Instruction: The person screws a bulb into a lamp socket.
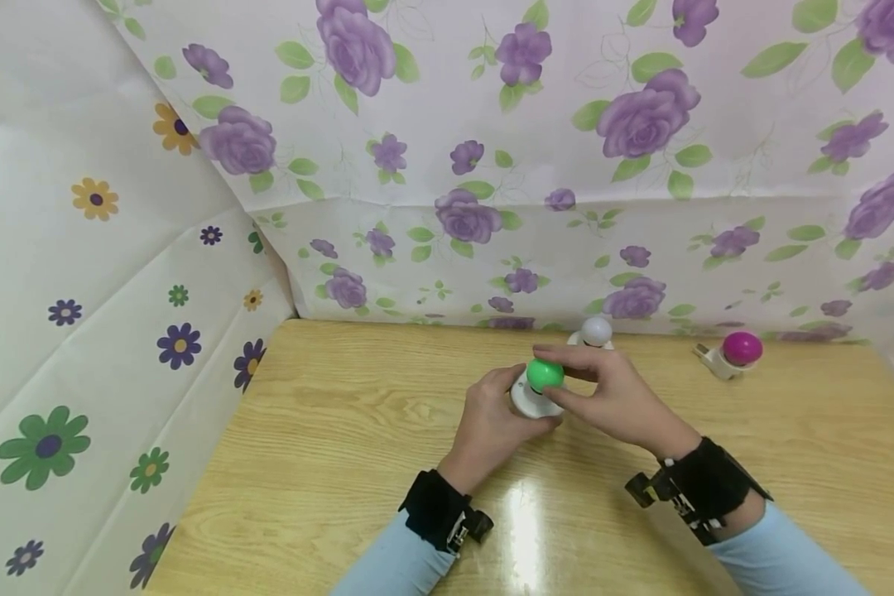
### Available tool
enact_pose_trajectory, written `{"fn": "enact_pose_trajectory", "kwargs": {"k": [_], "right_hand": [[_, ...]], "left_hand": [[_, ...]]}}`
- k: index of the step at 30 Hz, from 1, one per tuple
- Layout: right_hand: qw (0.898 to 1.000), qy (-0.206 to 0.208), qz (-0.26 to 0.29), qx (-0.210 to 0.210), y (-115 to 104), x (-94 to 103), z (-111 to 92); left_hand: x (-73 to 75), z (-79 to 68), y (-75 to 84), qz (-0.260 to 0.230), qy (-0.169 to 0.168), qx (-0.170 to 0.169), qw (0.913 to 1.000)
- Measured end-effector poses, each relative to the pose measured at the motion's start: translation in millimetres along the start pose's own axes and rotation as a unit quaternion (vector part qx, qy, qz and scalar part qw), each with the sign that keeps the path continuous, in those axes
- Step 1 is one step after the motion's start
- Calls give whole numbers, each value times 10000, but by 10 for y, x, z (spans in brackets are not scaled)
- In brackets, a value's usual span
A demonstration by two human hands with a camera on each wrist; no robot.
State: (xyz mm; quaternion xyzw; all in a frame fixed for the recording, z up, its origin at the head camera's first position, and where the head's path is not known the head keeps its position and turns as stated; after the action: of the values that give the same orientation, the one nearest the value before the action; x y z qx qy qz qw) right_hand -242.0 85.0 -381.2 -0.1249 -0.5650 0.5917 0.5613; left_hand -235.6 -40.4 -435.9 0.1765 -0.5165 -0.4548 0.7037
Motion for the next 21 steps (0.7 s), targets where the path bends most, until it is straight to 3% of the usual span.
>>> {"fn": "enact_pose_trajectory", "kwargs": {"k": [7, 15, 21], "right_hand": [[9987, 466, -29, -219, -23, 56, -13], [9928, 1181, 133, -124, -287, 115, -35], [9935, 1138, -64, 48, -376, 134, -24]], "left_hand": [[-6, 8, -5, 21, 13, 0, 10000], [-4, 7, 7, 2, 70, -57, 10000], [8, -1, 14, 128, 102, -53, 9999]]}}
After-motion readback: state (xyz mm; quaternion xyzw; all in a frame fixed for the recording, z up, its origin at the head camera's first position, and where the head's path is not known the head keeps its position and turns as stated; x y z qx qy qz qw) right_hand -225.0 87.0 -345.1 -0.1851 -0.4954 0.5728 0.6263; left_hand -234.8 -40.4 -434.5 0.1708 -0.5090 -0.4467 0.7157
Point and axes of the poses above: each hand's wrist, its own z-axis towards the middle knuckle, its own x-axis out of the back of the hand, y = z × x, the point moved 9 cm from there along z, towards the middle knuckle, and after that the axes turned 1 degree about z, right-handed, at the moved point
